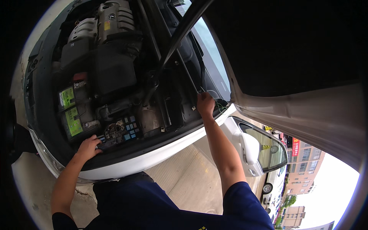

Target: The person unclips and pries a vehicle fuse box casing using a screwdriver, then unplugs wire harness connectors and removes the assembly by hand.

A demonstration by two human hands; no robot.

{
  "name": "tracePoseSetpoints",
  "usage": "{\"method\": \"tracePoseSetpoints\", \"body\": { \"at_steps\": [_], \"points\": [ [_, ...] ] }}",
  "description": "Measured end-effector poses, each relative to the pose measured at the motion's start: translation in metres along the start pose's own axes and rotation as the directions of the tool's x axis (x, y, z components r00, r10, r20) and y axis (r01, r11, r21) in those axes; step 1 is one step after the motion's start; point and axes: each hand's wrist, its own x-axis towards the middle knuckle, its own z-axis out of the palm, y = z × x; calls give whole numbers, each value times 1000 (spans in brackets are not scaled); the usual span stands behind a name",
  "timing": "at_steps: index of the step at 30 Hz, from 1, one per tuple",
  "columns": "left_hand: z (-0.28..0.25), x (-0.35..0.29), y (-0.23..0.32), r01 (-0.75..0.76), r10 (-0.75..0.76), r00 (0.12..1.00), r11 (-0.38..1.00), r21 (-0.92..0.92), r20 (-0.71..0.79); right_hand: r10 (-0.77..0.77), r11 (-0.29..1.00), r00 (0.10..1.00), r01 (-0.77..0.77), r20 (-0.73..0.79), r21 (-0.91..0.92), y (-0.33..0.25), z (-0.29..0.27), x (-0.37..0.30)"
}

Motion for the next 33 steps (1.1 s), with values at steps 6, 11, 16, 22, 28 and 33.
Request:
{"method": "tracePoseSetpoints", "body": {
  "at_steps": [6, 11, 16, 22, 28, 33],
  "points": [
    [1, -7, 10, 172, -142, 978, 964, 203, -153, -254, 878, 938, 326, 235, -350, 27, 67, 145],
    [-1, -6, 17, 150, -122, 987, 937, 314, -109, -504, 813, 806, 564, 310, -143, 37, 94, 174],
    [5, -1, 14, 98, -61, 989, 951, 295, -134, -466, 818, 808, 549, 361, -173, 91, 49, 148],
    [11, -7, 16, 136, -96, 985, 944, 302, -146, -488, 861, 845, 507, 219, -38, 139, 34, 88],
    [7, 1, 18, 130, -77, 984, 925, 357, -161, -328, 943, 928, 332, 176, 2, 149, 20, 73],
    [8, -5, 15, 208, -165, 976, 903, 377, -144, -448, 861, 879, 473, 164, -185, 109, 7, 47]
  ]
}}
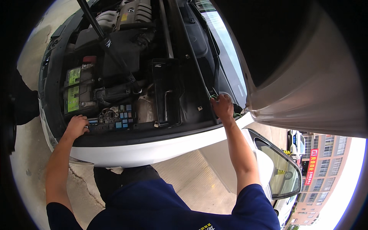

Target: The person unclips and pries a vehicle fuse box casing using a screwdriver, then unplugs wire harness connectors and removes the assembly by hand.

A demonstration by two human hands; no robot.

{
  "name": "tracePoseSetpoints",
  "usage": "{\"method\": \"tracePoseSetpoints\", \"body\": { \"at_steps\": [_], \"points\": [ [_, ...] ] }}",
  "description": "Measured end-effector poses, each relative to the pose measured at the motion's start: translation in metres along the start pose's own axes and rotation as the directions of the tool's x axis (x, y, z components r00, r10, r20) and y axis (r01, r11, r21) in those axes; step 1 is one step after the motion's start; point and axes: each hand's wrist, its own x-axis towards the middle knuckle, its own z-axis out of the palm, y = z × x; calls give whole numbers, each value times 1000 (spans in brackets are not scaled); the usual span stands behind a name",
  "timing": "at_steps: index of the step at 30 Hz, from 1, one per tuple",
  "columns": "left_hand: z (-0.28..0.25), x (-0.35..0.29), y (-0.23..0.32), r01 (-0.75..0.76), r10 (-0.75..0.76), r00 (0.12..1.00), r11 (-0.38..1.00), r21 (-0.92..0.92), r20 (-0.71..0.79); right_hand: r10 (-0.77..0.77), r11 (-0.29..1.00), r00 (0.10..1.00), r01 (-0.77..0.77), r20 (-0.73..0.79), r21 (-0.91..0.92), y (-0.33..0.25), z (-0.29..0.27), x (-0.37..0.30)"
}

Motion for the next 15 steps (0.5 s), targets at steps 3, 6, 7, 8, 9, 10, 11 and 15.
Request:
{"method": "tracePoseSetpoints", "body": {
  "at_steps": [3, 6, 7, 8, 9, 10, 11, 15],
  "points": [
    [-5, 3, 7, 5, -5, 1000, 1000, 20, -26, 88, 988, 996, -89, -13, -126, -14, -16, -25],
    [-3, 5, 6, -15, 15, 999, 1000, 1, -46, 135, 987, 990, -132, 29, -88, 3, -11, -44],
    [-2, 3, 5, -17, 18, 999, 1000, 7, -44, 137, 989, 990, -135, 37, -55, 6, -9, -45],
    [-2, 2, 3, -32, 31, 998, 999, -14, -52, 120, 993, 992, -119, 41, -24, 14, -5, -45],
    [-1, 4, 4, -26, 26, 1000, 999, -20, -7, 158, 987, 981, -156, 109, -22, 21, 9, -42],
    [-2, 3, 5, -25, 26, 999, 999, -24, 23, 196, 981, 967, -194, 164, -28, 25, 14, -40],
    [-2, 1, 4, -28, 29, 999, 999, -27, 33, 231, 973, 953, -229, 195, -32, 28, 13, -36],
    [0, 13, 1, -112, 108, 993, 990, -89, -50, 169, 985, 974, -173, 154, 8, 74, -8, -45]
  ]
}}
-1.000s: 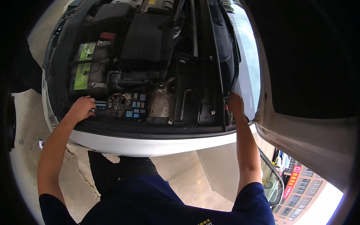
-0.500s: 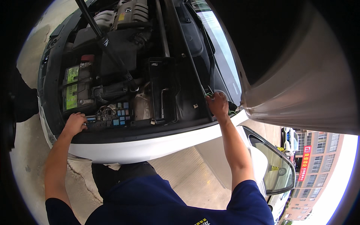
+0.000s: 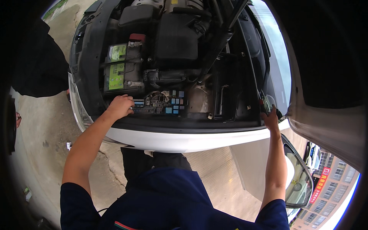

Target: The person unclips and pries a vehicle fuse box casing using a screwdriver, then unplugs wire harness connectors and removes the assembly by hand.

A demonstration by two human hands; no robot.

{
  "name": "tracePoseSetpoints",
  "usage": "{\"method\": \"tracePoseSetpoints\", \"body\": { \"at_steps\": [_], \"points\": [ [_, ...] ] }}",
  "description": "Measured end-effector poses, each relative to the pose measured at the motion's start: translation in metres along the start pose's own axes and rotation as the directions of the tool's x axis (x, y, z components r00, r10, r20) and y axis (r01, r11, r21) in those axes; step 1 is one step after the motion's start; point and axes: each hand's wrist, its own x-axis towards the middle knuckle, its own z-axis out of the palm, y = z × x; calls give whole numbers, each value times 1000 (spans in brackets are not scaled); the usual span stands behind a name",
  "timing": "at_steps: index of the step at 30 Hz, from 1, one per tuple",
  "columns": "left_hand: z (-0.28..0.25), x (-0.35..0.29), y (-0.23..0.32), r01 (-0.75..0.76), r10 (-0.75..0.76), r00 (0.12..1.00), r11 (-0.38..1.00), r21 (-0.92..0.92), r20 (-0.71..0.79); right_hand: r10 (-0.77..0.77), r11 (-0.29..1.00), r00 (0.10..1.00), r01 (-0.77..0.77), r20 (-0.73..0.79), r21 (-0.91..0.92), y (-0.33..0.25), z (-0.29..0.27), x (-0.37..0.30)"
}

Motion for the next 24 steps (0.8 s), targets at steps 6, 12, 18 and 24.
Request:
{"method": "tracePoseSetpoints", "body": {
  "at_steps": [6, 12, 18, 24],
  "points": [
    [11, -12, -13, 19, -23, 999, 994, -111, -35, 182, 954, 959, -226, 219, 197, -122, -103, -78],
    [6, -10, -11, 47, -55, 998, 976, -213, -34, 295, 623, 879, -474, 375, 622, -317, -140, -239],
    [-11, -11, -26, -50, 71, 994, 973, -227, 82, 112, 757, 872, -386, 477, 527, -438, -91, -230],
    [-4, -10, -36, -183, 197, 980, 943, -277, 25, 131, 816, 858, -378, 497, 437, -468, -76, -196]
  ]
}}
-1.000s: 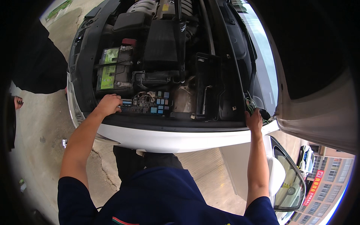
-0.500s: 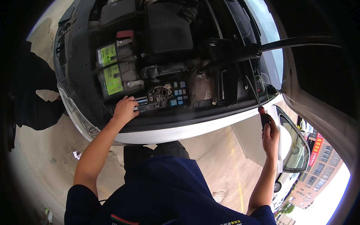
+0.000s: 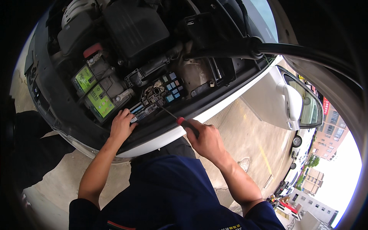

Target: The person unclips and pries a vehicle fuse box casing using a screwdriver, then unplugs wire harness connectors and removes the assembly by hand.

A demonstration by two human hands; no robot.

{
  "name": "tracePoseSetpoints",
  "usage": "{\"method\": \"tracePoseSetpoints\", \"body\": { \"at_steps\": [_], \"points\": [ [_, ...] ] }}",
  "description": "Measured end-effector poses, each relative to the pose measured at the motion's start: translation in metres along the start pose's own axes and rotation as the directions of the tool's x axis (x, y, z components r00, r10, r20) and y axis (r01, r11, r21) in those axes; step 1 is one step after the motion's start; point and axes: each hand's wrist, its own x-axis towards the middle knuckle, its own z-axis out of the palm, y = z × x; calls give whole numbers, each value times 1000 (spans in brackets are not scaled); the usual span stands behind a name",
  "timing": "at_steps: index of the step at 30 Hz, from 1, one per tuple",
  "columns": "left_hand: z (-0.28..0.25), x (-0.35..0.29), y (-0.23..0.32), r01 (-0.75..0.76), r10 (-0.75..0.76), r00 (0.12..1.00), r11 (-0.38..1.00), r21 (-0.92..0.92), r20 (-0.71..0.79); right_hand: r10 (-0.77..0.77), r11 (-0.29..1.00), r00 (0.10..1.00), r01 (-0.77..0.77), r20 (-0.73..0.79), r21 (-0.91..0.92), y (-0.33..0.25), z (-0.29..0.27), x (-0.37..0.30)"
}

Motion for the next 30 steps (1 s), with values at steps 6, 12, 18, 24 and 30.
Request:
{"method": "tracePoseSetpoints", "body": {
  "at_steps": [6, 12, 18, 24, 30],
  "points": [
    [-4, 3, -3, -41, 41, 998, 999, -10, -40, 124, 991, 987, -118, 102, -58, -18, -3, 29],
    [-3, 4, -7, -100, 100, 995, 995, -5, -25, 247, 968, 940, -247, 236, -30, -22, -2, 44],
    [1, 4, -8, -171, 171, 982, 985, 14, -80, 206, 970, 906, -238, 369, 43, -15, -12, 68],
    [4, 4, -8, -164, 163, 982, 987, 3, -98, 357, 700, 705, -636, 613, 324, 19, -34, 94],
    [2, 2, -6, -133, 132, 991, 991, -18, -31, 276, 729, 691, -603, 667, 323, 37, -42, 108]
  ]
}}
